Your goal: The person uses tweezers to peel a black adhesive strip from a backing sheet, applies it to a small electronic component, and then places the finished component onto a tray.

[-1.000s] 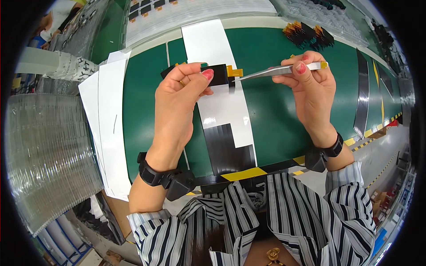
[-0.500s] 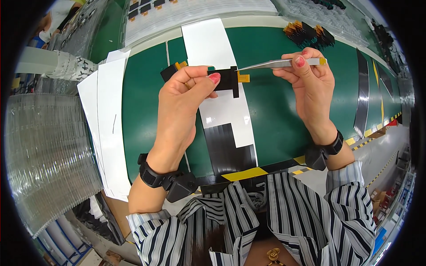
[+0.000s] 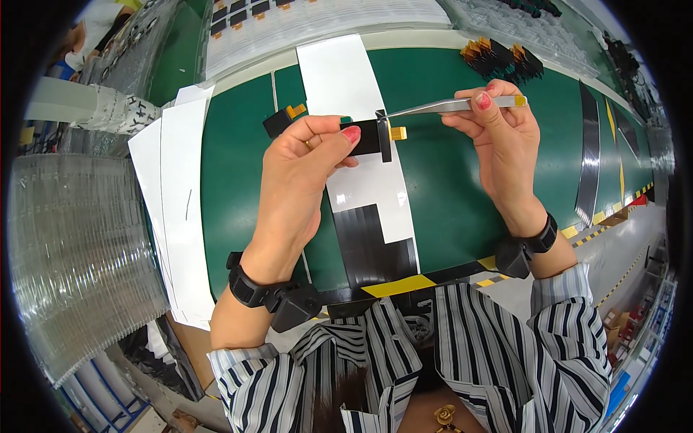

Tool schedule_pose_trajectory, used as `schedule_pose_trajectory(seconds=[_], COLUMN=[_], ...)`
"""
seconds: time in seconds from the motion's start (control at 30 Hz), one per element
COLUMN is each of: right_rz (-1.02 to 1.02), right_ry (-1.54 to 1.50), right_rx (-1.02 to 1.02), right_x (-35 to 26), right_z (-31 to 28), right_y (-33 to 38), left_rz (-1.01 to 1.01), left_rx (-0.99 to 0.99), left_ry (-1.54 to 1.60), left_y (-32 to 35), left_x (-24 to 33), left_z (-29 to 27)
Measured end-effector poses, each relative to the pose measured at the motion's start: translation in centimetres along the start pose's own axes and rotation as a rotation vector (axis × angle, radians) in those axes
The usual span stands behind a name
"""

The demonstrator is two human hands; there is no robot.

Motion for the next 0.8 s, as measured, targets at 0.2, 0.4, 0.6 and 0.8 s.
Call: schedule_pose_trajectory(seconds=[0.2, 0.4, 0.6, 0.8], right_rz=[-0.351, -0.248, -0.111, -0.123], right_ry=[0.315, 0.756, 0.675, 0.635], right_rx=[0.012, -0.282, -0.179, -0.173], right_x=[-0.8, -0.6, -0.1, 0.4], right_z=[1.3, 3.7, 3.6, 3.4], right_y=[0.4, 1.5, 1.6, 1.9], left_rz=[-0.067, -0.037, -0.024, -0.06], left_rx=[-0.025, -0.088, -0.158, -0.167], left_ry=[0.233, 0.384, 0.377, 0.341], left_y=[0.1, 0.1, 0.3, 0.4], left_x=[-0.2, -0.9, -1.5, -1.8], left_z=[-0.2, 2.0, 2.5, 2.9])
Point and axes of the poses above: each hand's wrist, its own y-axis away from the middle knuckle, its own z-axis out of the palm, x = y × z, the point moved 1 cm from there along -y, towards the middle knuckle, and after that the axes turned 15 degrees about -x, right-handed, at the moved point
